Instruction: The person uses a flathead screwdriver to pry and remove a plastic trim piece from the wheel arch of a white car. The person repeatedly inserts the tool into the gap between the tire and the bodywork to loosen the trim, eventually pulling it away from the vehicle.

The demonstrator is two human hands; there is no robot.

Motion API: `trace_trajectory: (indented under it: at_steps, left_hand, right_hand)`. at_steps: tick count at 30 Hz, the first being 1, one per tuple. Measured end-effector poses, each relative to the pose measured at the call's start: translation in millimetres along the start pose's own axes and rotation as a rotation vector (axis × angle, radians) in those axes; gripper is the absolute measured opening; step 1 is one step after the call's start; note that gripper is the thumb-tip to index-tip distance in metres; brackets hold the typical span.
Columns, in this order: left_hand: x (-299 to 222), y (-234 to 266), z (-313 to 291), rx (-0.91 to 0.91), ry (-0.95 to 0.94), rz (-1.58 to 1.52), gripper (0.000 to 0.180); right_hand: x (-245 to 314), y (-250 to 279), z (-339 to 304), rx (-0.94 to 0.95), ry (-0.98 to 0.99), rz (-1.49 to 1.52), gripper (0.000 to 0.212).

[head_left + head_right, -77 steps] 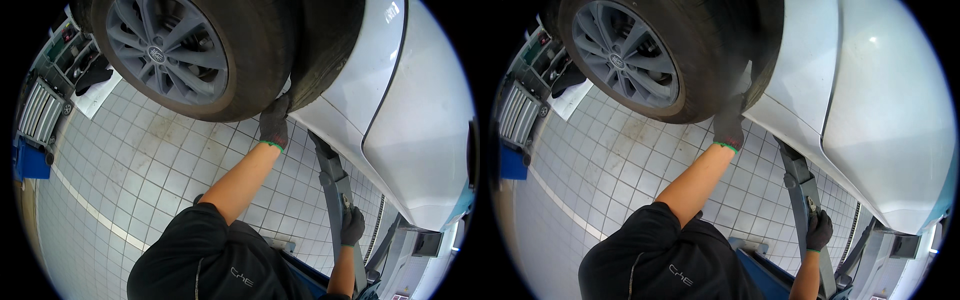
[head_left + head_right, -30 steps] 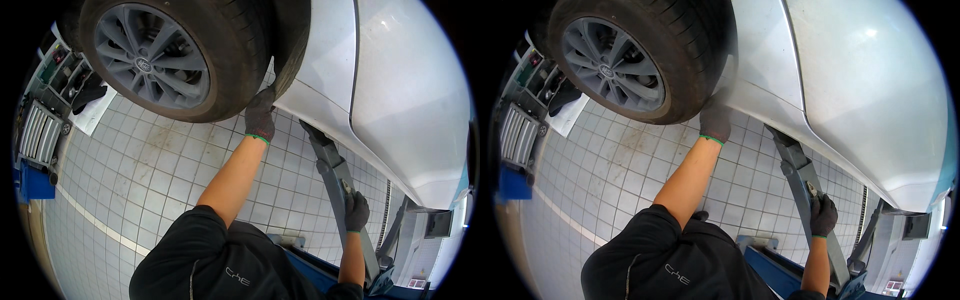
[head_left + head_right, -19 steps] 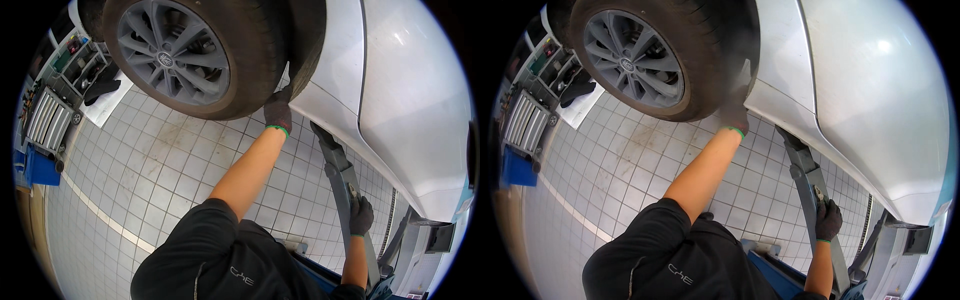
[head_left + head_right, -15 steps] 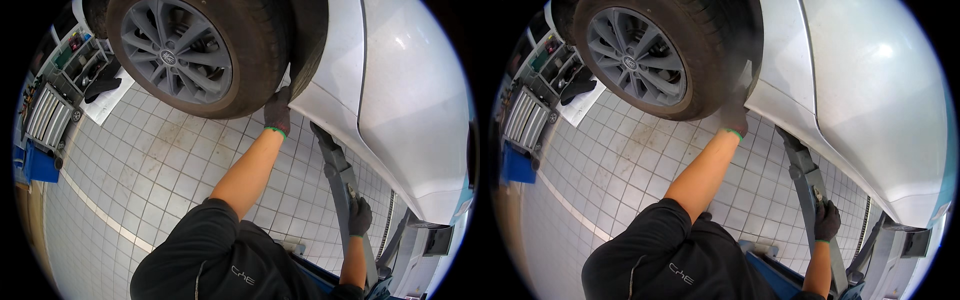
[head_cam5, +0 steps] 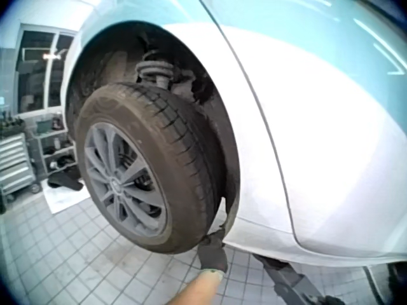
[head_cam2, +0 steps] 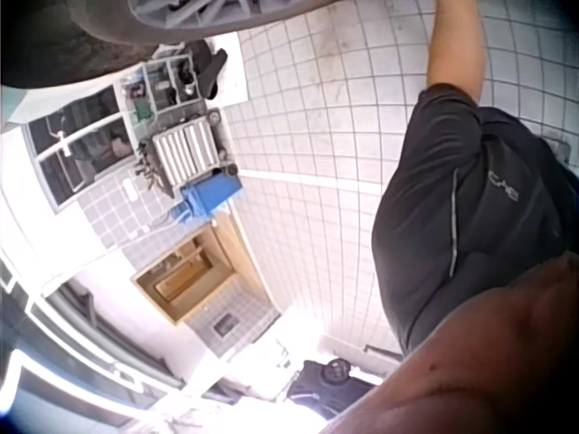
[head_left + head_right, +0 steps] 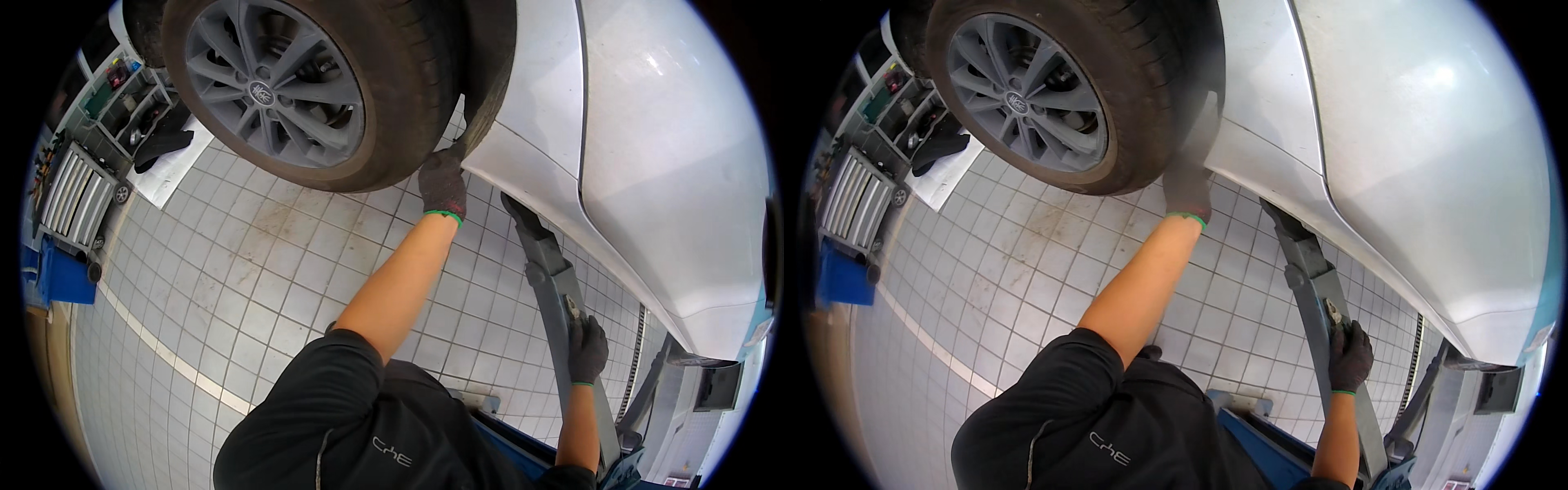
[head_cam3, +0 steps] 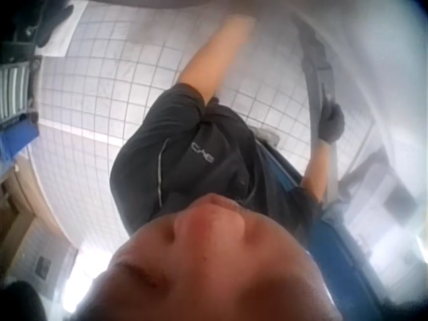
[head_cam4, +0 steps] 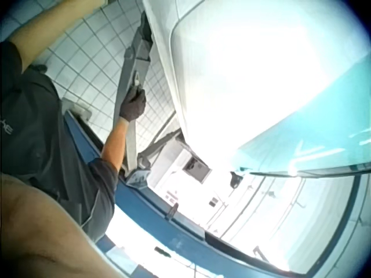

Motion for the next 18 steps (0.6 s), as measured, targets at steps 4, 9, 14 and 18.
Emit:
trace_trajectory:
  at_steps: [4,9,14,18]
  left_hand:
    - [-12.0,-7.9,3.8,-0.078,0.081,0.164,0.039]
    - [-3.1,2.8,-18.0,0.011,0.198,-0.188,0.039]
    - [-5.5,55.8,-32.2,0.218,0.261,0.196,0.040]
    - [-10.7,78.0,-33.5,0.554,0.088,0.334,0.057]
  right_hand:
    - [-18.4,1.3,-7.3,0.054,-0.032,0.163,0.048]
    - [-23.9,2.1,-3.3,0.182,0.113,-0.105,0.034]
    - [-5.3,9.5,-7.4,0.201,0.015,-0.106,0.039]
    - [70.8,-25.4,-47.5,0.083,0.317,0.207,0.039]
Point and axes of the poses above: each hand's wrist, its own z-axis towards the middle knuckle, its own y-axis out of the back of the hand, x = y × z, the point moved 7 cm from there along z, towards the middle knuckle, and after that the axes turned 9 degrees about -y, right-handed, at the moved point
